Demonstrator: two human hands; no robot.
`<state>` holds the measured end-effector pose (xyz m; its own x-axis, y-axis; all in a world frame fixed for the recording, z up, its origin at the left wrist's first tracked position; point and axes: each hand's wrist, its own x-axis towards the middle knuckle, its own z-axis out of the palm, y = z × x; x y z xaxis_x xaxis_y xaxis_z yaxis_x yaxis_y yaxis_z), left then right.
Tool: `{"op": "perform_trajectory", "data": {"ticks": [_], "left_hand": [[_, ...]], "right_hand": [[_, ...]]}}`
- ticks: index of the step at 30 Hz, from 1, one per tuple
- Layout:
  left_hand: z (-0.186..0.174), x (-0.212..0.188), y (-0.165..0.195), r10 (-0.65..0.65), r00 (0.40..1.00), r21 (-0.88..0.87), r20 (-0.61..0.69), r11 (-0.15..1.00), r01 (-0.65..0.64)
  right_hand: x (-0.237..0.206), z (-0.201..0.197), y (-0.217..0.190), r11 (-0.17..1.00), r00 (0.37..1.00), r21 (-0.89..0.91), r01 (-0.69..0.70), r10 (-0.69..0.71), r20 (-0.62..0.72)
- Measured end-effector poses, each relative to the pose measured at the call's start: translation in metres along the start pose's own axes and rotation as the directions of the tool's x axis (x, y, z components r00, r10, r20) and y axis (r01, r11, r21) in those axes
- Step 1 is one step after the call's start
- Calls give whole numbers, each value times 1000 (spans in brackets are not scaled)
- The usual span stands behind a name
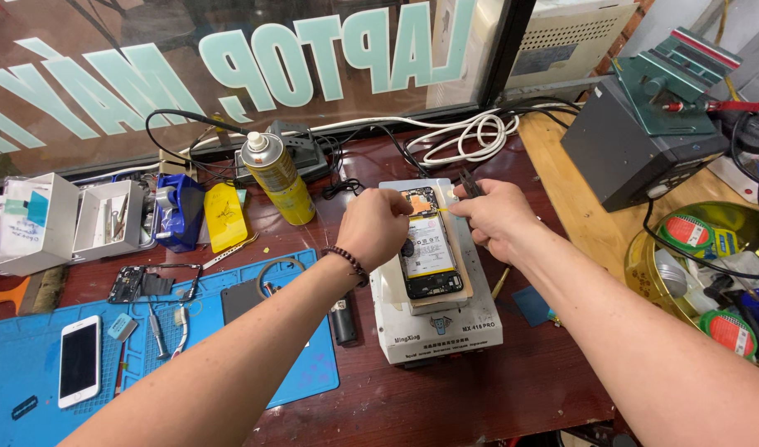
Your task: The person opens a yellow packet and uses tweezers to remove a small component from a disassembled smartphone. They then apply a strip of adhesive tape to the phone's internal frame and place the component back into position.
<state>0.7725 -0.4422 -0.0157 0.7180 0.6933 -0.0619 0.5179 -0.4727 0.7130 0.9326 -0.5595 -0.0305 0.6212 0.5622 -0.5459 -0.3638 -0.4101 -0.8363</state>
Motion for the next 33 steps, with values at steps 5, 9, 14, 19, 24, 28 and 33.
{"op": "perform_trajectory", "data": {"ticks": [5, 9, 14, 19, 24, 28, 33], "left_hand": [[0, 25, 15, 74, 994, 178, 82, 980, -88], [1, 44, 25, 77, 971, 285, 226, 948, -142], [1, 54, 19, 100, 957, 264, 274, 949, -174], [8, 67, 9, 116, 945, 212, 307, 959, -186], [13, 74, 4, 142, 937, 211, 318, 953, -216], [12, 75, 2, 126, 937, 201, 327, 959, -199], [12, 74, 3, 134, 942, 209, 309, 956, -204]], "right_hand": [[2, 1, 2, 999, 1000, -36, 3, -2, 16], [-3, 0, -2, 995, 1000, -93, 21, -21, -2], [-7, 1, -3, 983, 997, -169, 77, -79, -3], [-4, 1, -2, 970, 990, -202, 138, -135, 27], [1, 3, 0, 950, 987, -267, 162, -159, 35], [3, 5, 2, 929, 979, -312, 200, -198, 41], [3, 7, 1, 930, 982, -316, 187, -186, 31]]}}
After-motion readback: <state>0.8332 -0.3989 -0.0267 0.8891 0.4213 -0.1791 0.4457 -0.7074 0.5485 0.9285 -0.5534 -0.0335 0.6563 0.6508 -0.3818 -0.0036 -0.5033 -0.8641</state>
